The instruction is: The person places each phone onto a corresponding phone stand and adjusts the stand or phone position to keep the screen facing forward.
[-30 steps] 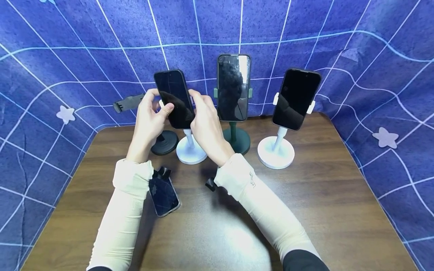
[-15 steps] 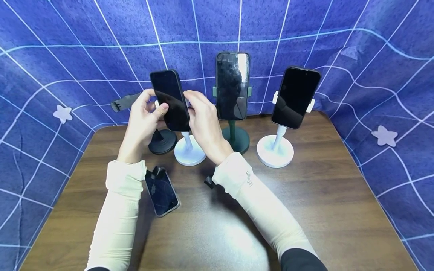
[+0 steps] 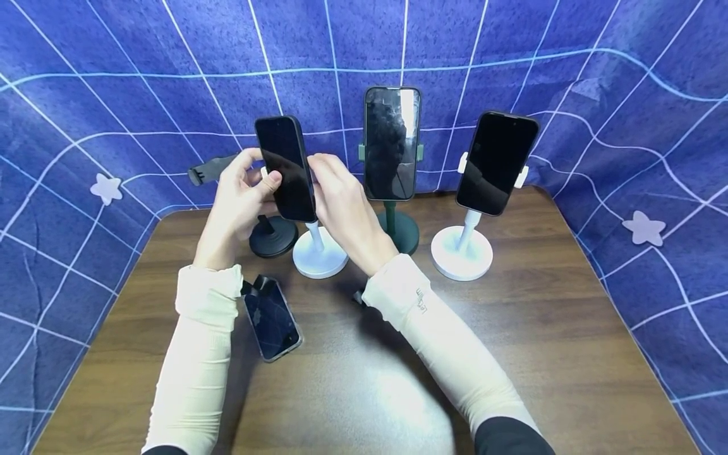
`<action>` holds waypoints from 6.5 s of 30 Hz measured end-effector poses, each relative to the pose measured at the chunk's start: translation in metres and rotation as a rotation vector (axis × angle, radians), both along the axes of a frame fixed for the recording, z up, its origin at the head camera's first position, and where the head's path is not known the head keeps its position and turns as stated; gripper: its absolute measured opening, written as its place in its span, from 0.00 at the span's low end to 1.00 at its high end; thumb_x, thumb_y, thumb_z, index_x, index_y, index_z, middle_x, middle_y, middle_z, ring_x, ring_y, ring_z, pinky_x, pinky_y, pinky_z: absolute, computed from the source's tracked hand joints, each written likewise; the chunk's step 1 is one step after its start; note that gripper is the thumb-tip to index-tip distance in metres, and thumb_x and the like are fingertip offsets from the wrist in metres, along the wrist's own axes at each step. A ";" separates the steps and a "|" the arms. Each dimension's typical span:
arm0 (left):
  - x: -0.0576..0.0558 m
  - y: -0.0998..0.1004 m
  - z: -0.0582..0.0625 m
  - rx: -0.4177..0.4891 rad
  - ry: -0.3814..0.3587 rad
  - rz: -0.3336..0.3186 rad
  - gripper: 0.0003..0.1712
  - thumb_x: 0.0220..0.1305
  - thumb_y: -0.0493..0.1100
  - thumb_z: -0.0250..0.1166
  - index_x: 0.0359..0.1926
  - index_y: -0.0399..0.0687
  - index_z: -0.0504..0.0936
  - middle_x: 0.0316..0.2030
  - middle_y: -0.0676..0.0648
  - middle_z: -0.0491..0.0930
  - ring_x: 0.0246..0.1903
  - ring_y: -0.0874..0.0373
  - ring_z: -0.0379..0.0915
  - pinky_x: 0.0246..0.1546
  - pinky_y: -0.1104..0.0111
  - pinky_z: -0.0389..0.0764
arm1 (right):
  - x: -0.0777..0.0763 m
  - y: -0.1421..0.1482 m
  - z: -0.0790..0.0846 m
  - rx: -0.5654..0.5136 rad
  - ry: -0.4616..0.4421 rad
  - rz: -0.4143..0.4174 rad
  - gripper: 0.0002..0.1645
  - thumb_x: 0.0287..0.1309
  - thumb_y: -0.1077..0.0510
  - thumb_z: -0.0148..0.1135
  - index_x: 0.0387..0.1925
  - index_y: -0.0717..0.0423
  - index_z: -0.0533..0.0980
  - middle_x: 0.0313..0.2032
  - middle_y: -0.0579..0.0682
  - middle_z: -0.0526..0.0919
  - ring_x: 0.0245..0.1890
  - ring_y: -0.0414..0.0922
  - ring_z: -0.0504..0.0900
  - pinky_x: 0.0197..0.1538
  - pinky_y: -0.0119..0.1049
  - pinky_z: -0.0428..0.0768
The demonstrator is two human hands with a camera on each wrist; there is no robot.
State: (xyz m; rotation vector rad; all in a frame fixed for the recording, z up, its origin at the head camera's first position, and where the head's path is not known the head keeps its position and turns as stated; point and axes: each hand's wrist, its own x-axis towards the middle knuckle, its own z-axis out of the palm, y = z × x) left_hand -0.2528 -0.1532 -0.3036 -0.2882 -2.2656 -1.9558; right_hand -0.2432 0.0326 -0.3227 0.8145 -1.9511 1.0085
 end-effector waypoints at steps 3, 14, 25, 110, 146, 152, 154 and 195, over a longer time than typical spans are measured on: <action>-0.001 -0.002 0.001 0.010 -0.020 -0.017 0.17 0.64 0.39 0.63 0.53 0.47 0.74 0.37 0.41 0.83 0.30 0.49 0.83 0.27 0.63 0.85 | 0.000 0.003 -0.001 0.053 0.027 0.002 0.16 0.58 0.74 0.54 0.49 0.66 0.77 0.47 0.59 0.80 0.50 0.46 0.77 0.53 0.34 0.77; -0.001 -0.004 0.006 0.059 -0.047 -0.040 0.16 0.63 0.36 0.63 0.52 0.46 0.76 0.37 0.42 0.82 0.30 0.49 0.84 0.27 0.61 0.85 | 0.006 0.013 0.002 0.176 0.067 -0.041 0.15 0.60 0.70 0.57 0.49 0.66 0.75 0.48 0.59 0.80 0.49 0.46 0.79 0.50 0.35 0.80; 0.001 -0.004 0.006 -0.025 -0.034 -0.013 0.18 0.63 0.38 0.64 0.55 0.48 0.76 0.37 0.41 0.82 0.28 0.51 0.83 0.25 0.63 0.84 | 0.007 0.016 0.005 0.173 0.075 -0.043 0.13 0.58 0.67 0.56 0.46 0.65 0.76 0.45 0.57 0.81 0.42 0.44 0.80 0.43 0.36 0.82; 0.029 0.037 -0.016 -0.161 0.353 0.268 0.21 0.63 0.36 0.65 0.55 0.32 0.74 0.41 0.34 0.79 0.35 0.50 0.73 0.33 0.66 0.73 | -0.002 -0.004 -0.034 -0.317 -0.591 0.161 0.23 0.77 0.50 0.40 0.63 0.59 0.64 0.25 0.51 0.66 0.24 0.46 0.65 0.29 0.37 0.65; 0.044 0.037 -0.017 -0.222 0.339 0.318 0.15 0.68 0.36 0.60 0.51 0.29 0.77 0.39 0.31 0.81 0.34 0.45 0.74 0.37 0.62 0.72 | -0.005 -0.004 -0.038 -0.385 -0.611 0.135 0.22 0.74 0.49 0.48 0.61 0.56 0.69 0.19 0.52 0.68 0.20 0.44 0.63 0.27 0.35 0.63; 0.032 0.032 -0.031 -0.221 0.349 0.328 0.16 0.68 0.38 0.61 0.52 0.31 0.78 0.39 0.32 0.81 0.34 0.45 0.73 0.36 0.61 0.71 | -0.006 -0.005 -0.038 -0.388 -0.598 0.126 0.21 0.73 0.51 0.49 0.60 0.57 0.70 0.17 0.49 0.65 0.20 0.44 0.62 0.27 0.36 0.62; 0.025 0.029 -0.038 -0.220 0.355 0.332 0.17 0.68 0.39 0.62 0.53 0.32 0.78 0.39 0.33 0.81 0.33 0.46 0.73 0.36 0.61 0.71 | -0.006 -0.005 -0.038 -0.387 -0.592 0.119 0.21 0.73 0.50 0.49 0.59 0.57 0.70 0.17 0.49 0.65 0.20 0.44 0.62 0.28 0.36 0.63; 0.016 0.038 -0.081 -0.276 0.138 0.260 0.23 0.74 0.56 0.52 0.39 0.40 0.77 0.35 0.37 0.86 0.35 0.51 0.83 0.40 0.57 0.82 | -0.009 -0.004 -0.052 -0.258 -0.695 0.076 0.21 0.75 0.44 0.43 0.37 0.57 0.70 0.31 0.56 0.75 0.34 0.46 0.79 0.37 0.37 0.77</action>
